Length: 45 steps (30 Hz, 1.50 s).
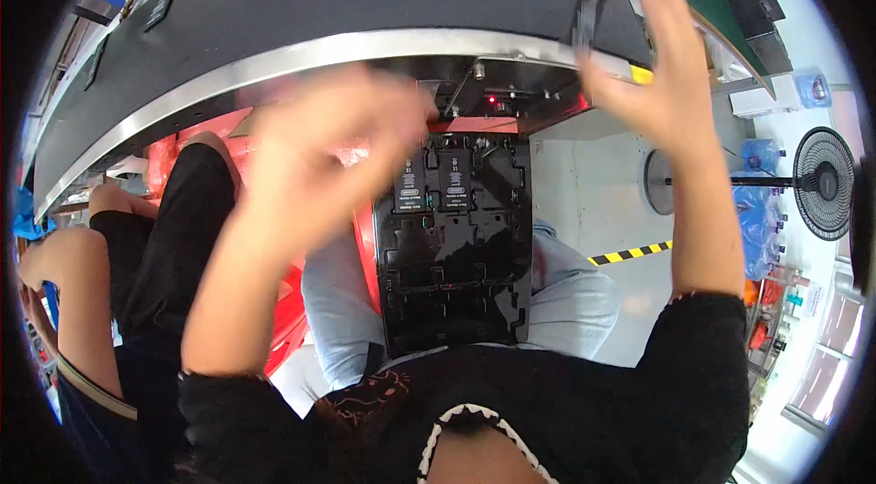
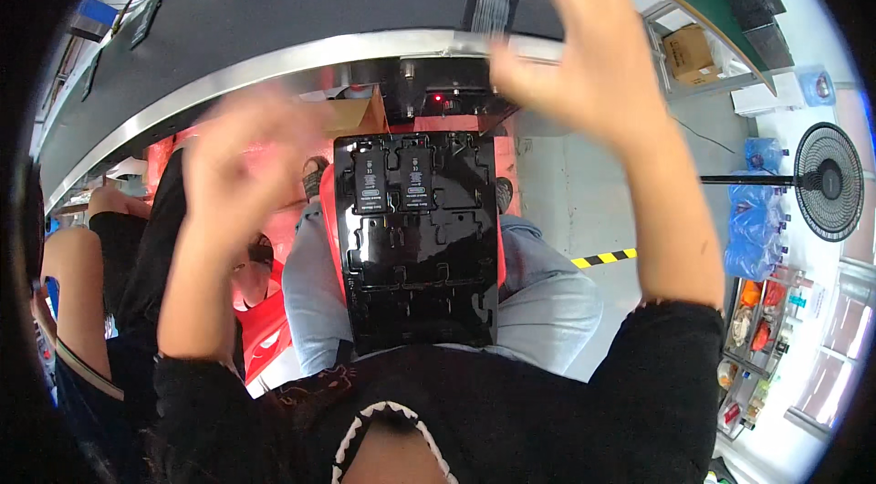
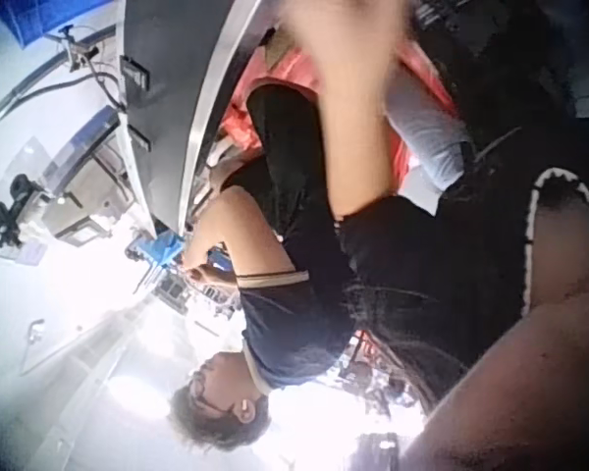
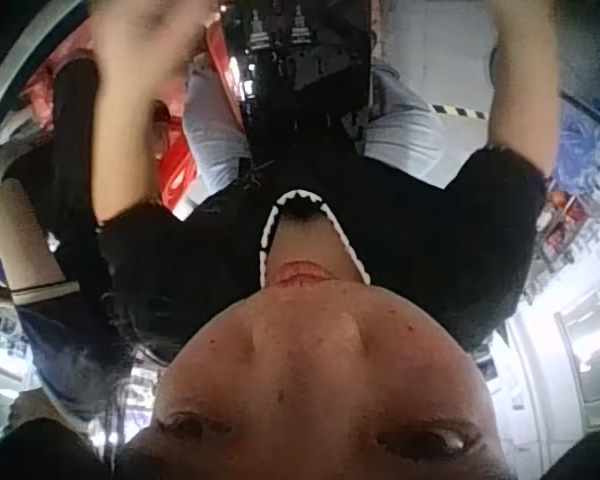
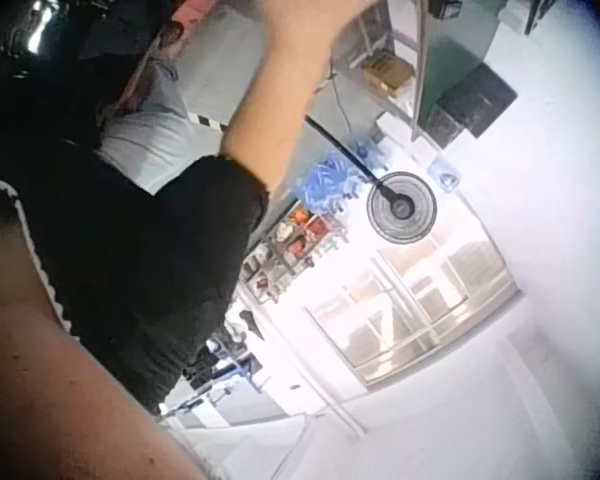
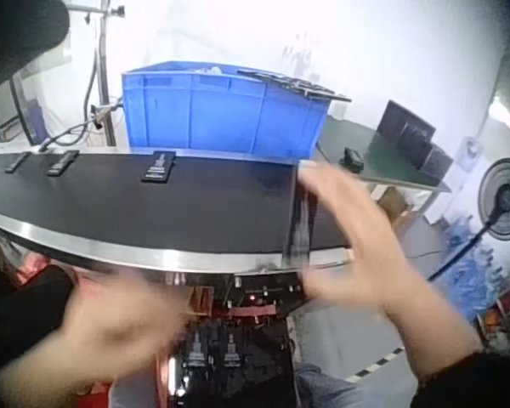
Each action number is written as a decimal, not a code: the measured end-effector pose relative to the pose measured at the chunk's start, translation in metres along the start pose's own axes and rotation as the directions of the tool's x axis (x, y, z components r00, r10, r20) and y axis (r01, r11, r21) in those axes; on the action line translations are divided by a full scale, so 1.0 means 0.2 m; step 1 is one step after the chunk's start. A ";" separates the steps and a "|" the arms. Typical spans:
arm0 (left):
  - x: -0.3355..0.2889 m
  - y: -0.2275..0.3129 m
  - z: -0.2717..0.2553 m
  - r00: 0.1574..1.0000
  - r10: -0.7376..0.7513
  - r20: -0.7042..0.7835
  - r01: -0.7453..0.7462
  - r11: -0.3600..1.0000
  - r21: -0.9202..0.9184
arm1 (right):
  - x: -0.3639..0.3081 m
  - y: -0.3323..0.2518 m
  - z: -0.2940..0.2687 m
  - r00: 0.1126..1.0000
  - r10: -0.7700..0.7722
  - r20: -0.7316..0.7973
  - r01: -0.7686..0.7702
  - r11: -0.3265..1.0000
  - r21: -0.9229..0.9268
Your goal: The person sits on a red stool and repeatedly picks up small black electronic modules from a tray on their lap. They place each module onto a testing station or conveyor belt in front of them, then retrieve it and return it to the tray. The process is repeated continuously throughout the clip.
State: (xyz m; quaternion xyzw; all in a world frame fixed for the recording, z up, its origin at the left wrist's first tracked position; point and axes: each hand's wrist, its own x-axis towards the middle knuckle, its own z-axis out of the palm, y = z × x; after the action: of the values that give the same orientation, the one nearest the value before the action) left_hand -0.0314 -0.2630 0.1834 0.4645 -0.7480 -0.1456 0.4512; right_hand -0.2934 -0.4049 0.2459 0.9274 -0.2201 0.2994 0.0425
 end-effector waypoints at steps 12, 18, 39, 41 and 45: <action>0.92 -0.51 -0.15 0.839 -0.421 0.344 0.287 0.880 0.378 | -0.90 -0.30 0.56 0.826 0.170 0.538 -0.268 0.957 0.108; 0.82 -0.55 0.01 0.980 -0.174 0.100 0.131 0.932 0.338 | -1.00 -0.38 0.55 0.818 0.276 0.505 -0.266 0.959 -0.093; -0.98 0.08 0.50 0.820 -0.388 0.422 0.160 0.862 0.481 | -0.38 -0.45 0.20 0.966 0.154 0.208 -0.239 0.841 0.486; -0.96 0.11 0.53 0.819 -0.413 0.398 0.193 0.852 0.486 | -0.22 -0.41 0.10 0.987 0.106 0.121 -0.148 0.889 0.433; -0.95 0.18 0.57 0.814 -0.498 0.297 0.326 0.817 0.477 | 0.15 -0.21 0.12 0.997 -0.013 -0.074 0.034 0.961 0.275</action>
State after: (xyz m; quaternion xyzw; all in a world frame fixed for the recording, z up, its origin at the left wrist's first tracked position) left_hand -0.1140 -0.1106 0.0415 0.6604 -0.7169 -0.1780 0.1351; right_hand -0.2395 -0.3832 0.2457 0.9155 -0.1635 0.3598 -0.0758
